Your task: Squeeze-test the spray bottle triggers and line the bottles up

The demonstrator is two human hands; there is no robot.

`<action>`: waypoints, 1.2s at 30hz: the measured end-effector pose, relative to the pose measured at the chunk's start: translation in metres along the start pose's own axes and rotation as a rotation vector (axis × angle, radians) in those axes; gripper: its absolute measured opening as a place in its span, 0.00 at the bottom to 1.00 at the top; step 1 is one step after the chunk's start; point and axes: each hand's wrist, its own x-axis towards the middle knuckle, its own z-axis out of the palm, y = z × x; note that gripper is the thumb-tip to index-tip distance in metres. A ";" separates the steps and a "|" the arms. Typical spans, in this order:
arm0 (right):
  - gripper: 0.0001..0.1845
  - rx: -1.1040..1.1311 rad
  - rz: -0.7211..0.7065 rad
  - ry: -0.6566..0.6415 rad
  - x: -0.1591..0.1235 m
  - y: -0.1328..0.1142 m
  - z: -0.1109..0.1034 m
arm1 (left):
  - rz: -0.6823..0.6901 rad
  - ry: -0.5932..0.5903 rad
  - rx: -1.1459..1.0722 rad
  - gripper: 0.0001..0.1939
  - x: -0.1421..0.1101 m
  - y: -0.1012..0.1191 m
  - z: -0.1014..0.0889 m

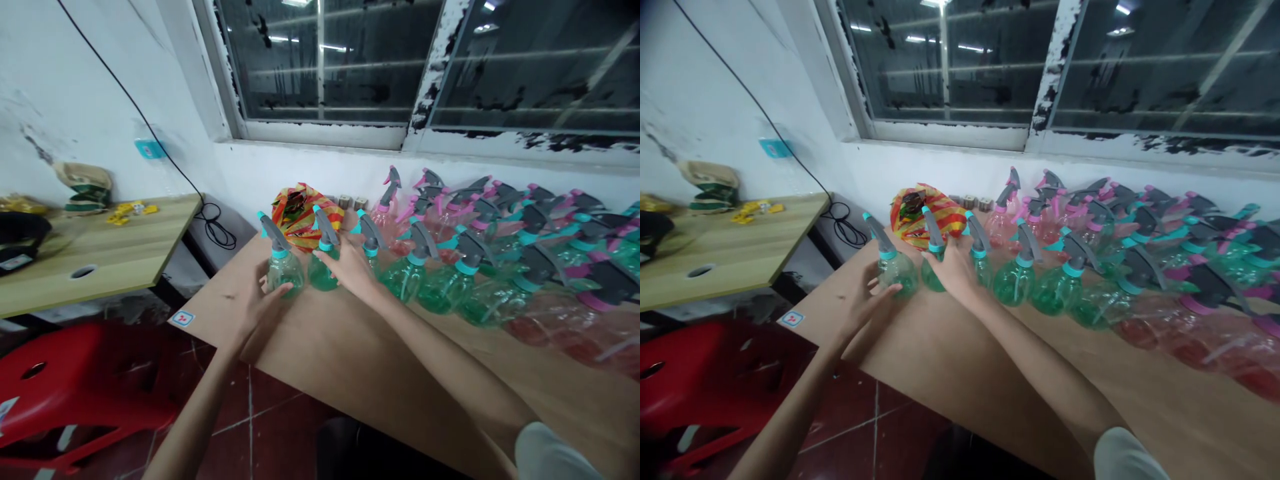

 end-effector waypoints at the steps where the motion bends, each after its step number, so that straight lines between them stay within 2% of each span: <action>1: 0.25 -0.005 -0.001 0.001 0.002 0.000 0.002 | -0.002 -0.006 -0.007 0.32 0.005 -0.003 0.001; 5: 0.18 -0.031 -0.013 0.004 0.007 0.001 0.005 | 0.001 -0.025 -0.023 0.33 0.021 -0.012 0.001; 9: 0.18 -0.072 -0.032 0.010 0.001 -0.002 0.003 | 0.002 -0.047 -0.017 0.33 0.027 -0.015 0.001; 14: 0.17 -0.130 -0.089 -0.033 -0.030 -0.010 -0.013 | -0.005 -0.073 0.020 0.34 0.031 -0.013 -0.002; 18: 0.17 -0.166 -0.118 -0.074 -0.064 -0.011 -0.034 | -0.035 -0.074 0.061 0.41 0.031 -0.012 -0.005; 23: 0.17 -0.175 -0.194 -0.070 -0.105 0.008 -0.067 | -0.073 0.028 0.129 0.47 0.007 -0.002 -0.010; 26: 0.16 -0.129 -0.208 -0.057 -0.126 0.024 -0.087 | -0.061 0.118 0.163 0.43 -0.023 0.016 -0.008; 28: 0.16 -0.104 -0.189 -0.066 -0.139 0.034 -0.100 | -0.058 0.132 0.172 0.36 -0.046 0.034 0.001; 30: 0.16 -0.104 -0.175 -0.080 -0.149 0.043 -0.113 | -0.060 0.080 0.167 0.27 -0.068 0.054 0.016; 32: 0.16 -0.118 -0.174 -0.095 -0.157 0.050 -0.125 | -0.052 -0.026 0.152 0.22 -0.088 0.075 0.036; 34: 0.15 -0.144 -0.189 -0.092 -0.165 0.057 -0.136 | -0.013 -0.214 0.114 0.21 -0.105 0.093 0.060; 36: 0.15 -0.178 -0.208 -0.074 -0.172 0.063 -0.146 | 0.041 -0.436 0.099 0.27 -0.118 0.108 0.083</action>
